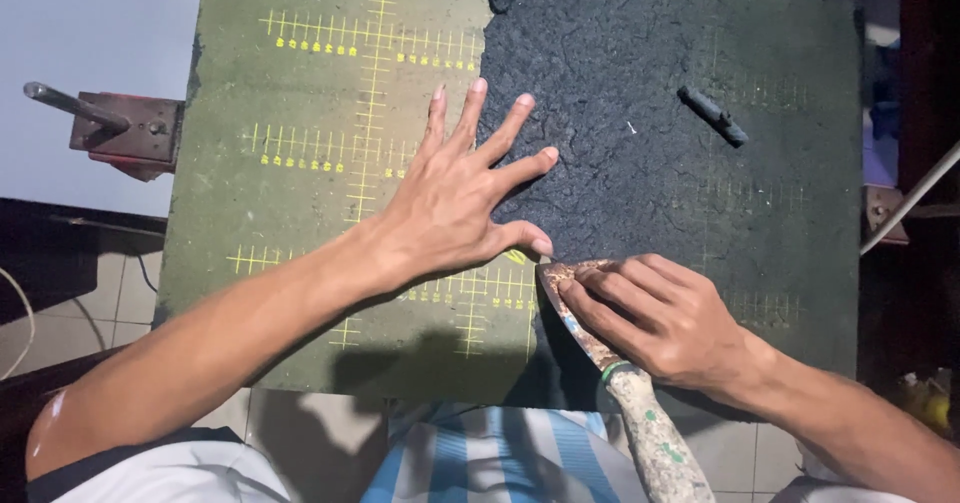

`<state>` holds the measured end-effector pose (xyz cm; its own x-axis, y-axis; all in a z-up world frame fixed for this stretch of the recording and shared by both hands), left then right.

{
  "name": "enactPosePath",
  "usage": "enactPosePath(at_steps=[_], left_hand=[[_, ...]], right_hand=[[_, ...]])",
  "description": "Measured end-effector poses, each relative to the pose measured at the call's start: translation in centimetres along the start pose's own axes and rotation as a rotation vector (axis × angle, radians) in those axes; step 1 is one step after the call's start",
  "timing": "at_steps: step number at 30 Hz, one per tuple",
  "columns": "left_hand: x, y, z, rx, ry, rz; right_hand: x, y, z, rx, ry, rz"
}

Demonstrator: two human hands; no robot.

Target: The person is using a putty knife to level and scrape the edges of a thick dark blue adhesive layer on a screen printing frame, occasionally using their fingers to adjust the material.

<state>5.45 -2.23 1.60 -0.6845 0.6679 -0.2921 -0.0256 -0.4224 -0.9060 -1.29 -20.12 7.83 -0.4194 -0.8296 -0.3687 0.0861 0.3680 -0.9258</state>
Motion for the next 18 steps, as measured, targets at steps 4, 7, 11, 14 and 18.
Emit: enactPosePath(at_steps=[4, 7, 11, 14, 18], left_hand=[[0.1, -1.6, -0.4, 0.152, -0.040, -0.023], [0.3, -1.3, -0.7, 0.218, -0.041, -0.109], [0.6, -0.9, -0.7, 0.185, 0.013, -0.095], [0.7, -0.8, -1.2, 0.128, 0.032, -0.041], [0.7, -0.2, -1.0, 0.015, 0.069, -0.065]], right_hand=[[-0.4, 0.2, -0.2, -0.050, 0.009, -0.017], [-0.5, 0.5, -0.4, 0.011, -0.006, 0.004], [-1.1, 0.3, -0.5, -0.022, -0.025, 0.027], [-1.4, 0.6, -0.1, -0.008, -0.049, 0.048], [-1.5, 0.6, -0.3, -0.015, -0.054, 0.034]])
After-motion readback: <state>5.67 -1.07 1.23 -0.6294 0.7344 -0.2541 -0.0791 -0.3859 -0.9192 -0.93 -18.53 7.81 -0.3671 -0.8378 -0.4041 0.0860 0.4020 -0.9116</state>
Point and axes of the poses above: each hand's wrist, its own x-axis away from the middle knuckle, its own y-axis out of the palm, z = x × y, the point moved 6 cm from there along -x, towards the middle knuckle, and after that the axes turned 14 degrees about y, right-handed, at the moved point
